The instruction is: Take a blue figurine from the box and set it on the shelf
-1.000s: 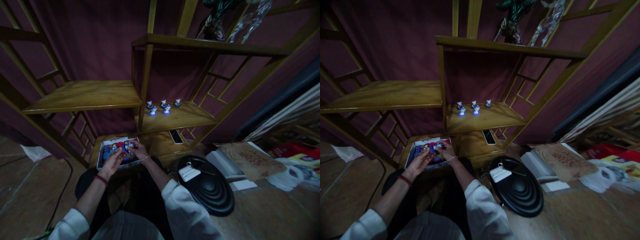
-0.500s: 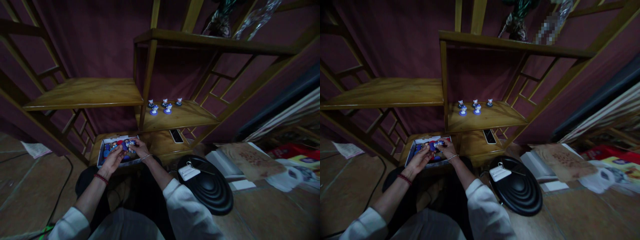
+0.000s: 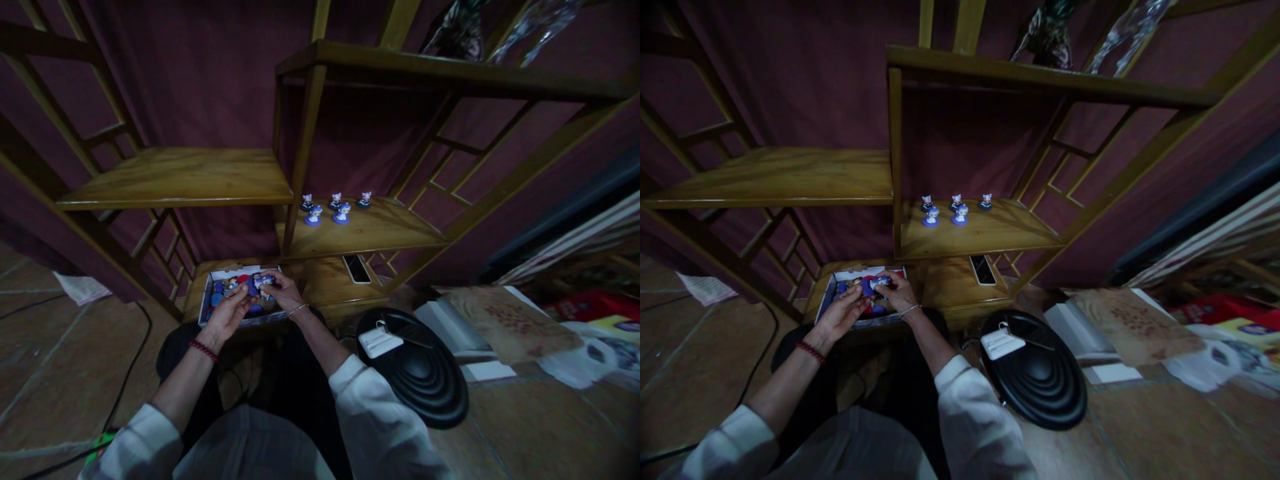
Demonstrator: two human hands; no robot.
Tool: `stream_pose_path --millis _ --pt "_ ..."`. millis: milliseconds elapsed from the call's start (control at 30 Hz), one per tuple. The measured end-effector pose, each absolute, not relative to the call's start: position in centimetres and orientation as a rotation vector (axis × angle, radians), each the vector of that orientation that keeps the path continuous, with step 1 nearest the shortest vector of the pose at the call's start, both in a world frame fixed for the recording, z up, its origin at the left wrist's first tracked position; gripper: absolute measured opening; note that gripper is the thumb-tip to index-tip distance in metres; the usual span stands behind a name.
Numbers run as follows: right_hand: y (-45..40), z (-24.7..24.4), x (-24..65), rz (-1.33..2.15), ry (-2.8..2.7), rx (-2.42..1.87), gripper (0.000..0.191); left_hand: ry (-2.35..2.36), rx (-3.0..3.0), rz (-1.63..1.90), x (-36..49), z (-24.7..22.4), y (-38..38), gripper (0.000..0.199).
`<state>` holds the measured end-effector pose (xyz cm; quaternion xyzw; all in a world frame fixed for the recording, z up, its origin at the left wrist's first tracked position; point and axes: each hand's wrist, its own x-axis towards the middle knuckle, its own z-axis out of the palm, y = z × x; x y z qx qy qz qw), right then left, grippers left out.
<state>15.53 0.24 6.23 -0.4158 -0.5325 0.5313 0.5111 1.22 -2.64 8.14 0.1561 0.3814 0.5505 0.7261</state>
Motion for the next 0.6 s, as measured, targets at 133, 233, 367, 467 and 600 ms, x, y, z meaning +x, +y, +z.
stream_pose_path --millis 133,233,367,467,600 --pt "0.22 6.48 15.56 1.271 -1.294 -1.000 0.029 0.839 0.357 1.212 1.23 8.30 -2.65 0.007" --pt "0.22 6.59 15.58 1.268 -1.301 -0.996 0.030 0.846 0.372 1.210 1.19 8.34 -2.64 0.007" --pt "0.24 6.68 15.55 1.260 -1.330 -0.983 0.027 0.866 0.372 1.210 1.14 8.43 -2.61 0.006" --pt "0.27 6.80 15.49 1.269 -1.348 -0.963 0.027 0.871 0.374 1.213 1.14 8.47 -2.55 0.005" --pt "0.20 7.23 15.48 1.251 -1.403 -0.974 0.025 0.864 0.392 1.213 1.15 8.45 -2.48 0.006"
